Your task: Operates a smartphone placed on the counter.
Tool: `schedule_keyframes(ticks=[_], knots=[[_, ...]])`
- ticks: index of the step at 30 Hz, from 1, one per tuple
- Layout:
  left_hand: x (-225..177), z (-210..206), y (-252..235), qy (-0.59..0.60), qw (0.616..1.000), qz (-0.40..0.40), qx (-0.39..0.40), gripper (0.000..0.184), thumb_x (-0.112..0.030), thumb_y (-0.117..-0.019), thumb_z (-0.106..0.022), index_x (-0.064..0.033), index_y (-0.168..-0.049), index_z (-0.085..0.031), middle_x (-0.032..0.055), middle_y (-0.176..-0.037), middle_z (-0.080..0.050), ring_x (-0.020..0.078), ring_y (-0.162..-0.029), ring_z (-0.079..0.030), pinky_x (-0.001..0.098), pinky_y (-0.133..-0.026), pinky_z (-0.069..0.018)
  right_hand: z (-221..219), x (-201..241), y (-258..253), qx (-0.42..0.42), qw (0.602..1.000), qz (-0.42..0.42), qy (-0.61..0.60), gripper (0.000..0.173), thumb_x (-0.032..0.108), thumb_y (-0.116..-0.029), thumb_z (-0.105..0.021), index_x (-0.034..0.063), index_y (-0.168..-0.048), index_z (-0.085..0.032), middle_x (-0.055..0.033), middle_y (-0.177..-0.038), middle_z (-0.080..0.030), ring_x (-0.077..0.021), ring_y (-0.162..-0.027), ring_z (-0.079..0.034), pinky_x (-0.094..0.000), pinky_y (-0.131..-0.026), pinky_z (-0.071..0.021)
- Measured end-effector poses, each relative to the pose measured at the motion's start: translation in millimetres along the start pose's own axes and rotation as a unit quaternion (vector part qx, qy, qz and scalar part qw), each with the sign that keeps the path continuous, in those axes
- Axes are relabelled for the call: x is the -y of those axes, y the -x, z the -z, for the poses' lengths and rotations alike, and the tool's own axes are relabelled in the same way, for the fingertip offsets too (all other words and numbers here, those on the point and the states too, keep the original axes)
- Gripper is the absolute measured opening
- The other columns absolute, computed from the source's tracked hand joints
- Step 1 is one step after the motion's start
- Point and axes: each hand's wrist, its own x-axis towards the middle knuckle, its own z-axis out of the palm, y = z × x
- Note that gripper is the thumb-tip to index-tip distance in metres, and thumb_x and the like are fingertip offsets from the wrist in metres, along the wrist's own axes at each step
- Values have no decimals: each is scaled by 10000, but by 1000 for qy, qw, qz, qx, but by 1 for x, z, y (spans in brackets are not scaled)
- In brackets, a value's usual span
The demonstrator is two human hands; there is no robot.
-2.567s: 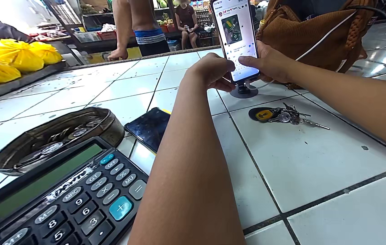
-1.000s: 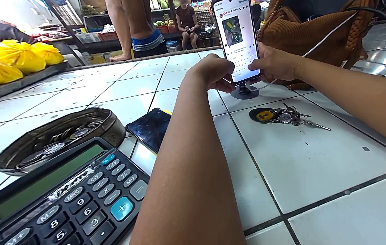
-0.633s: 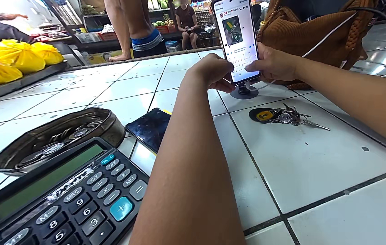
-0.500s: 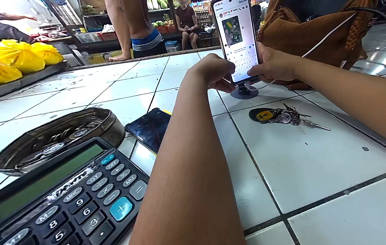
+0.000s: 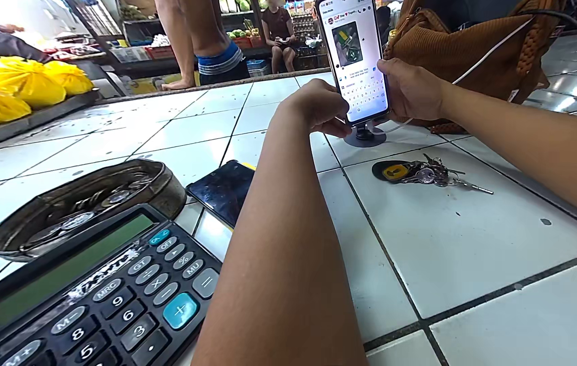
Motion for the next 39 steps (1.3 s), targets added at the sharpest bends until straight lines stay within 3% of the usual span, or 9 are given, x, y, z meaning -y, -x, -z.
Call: schedule_keyframes(ticks=[2,4,6,13,20,27,34,39], knots=[[1,0,0,1,1000,-9,3,237,24,-1006,-522,0,-1237,-567,121,-976,-677,141,-727,-711,263,-691,-612,0,-1,0,15,1000,11,24,352,307,-1129,-266,185,-1447,-355,-77,-1203,-644,-187,-1035,-689,-350,-834,-593],[1,0,1,0,1000,-14,8,241,30,-1014,-515,3,-1249,-563,122,-997,-670,140,-736,-709,263,-696,-610,0,-2,-1,24,999,24,38,505,57,-1050,-450,186,-1496,-250,-90,-1213,-601,-192,-1015,-683,-346,-814,-606],[2,0,1,2,1000,-18,12,250,34,-1017,-508,3,-1261,-555,123,-1012,-660,139,-749,-705,257,-701,-607,-1,-1,0,25,998,24,45,623,-37,-998,-507,192,-1503,-223,-84,-1224,-583,-181,-1020,-678,-333,-813,-607],[0,0,2,-13,1000,-18,12,243,19,-1019,-530,-7,-1258,-567,122,-1009,-672,132,-758,-706,247,-705,-602,-2,-1,-1,18,998,20,53,738,-57,-974,-530,214,-1545,-151,-97,-1302,-545,-193,-1079,-663,-336,-829,-608],[1,1,0,-52,999,-15,1,285,-4,-1031,-530,-33,-1313,-559,127,-1028,-683,138,-768,-710,257,-711,-598,-6,-7,-5,-8,996,48,77,969,-40,-903,-600,262,-1584,19,-121,-1393,-496,-221,-1078,-678,-345,-759,-629],[0,1,-1,-95,995,-1,-10,260,-57,-1049,-546,-41,-1308,-566,94,-964,-695,110,-739,-693,245,-696,-580,-5,-5,-4,-1,998,29,63,803,-48,-951,-549,237,-1560,-110,-107,-1331,-542,-217,-1087,-665,-350,-799,-612],[0,-1,2,-43,999,-17,-3,208,10,-1021,-539,9,-1224,-582,108,-969,-680,111,-752,-704,232,-718,-597,-1,-3,-2,9,999,14,28,541,9,-1028,-405,206,-1509,-257,-100,-1253,-589,-209,-1051,-676,-361,-832,-603],[-1,-1,-3,-9,1000,3,-4,221,3,-1011,-513,14,-1225,-565,106,-953,-669,122,-740,-706,246,-709,-604,3,-5,-2,21,999,16,28,487,95,-1051,-368,226,-1509,-267,-101,-1264,-591,-220,-1082,-667,-381,-853,-594]])
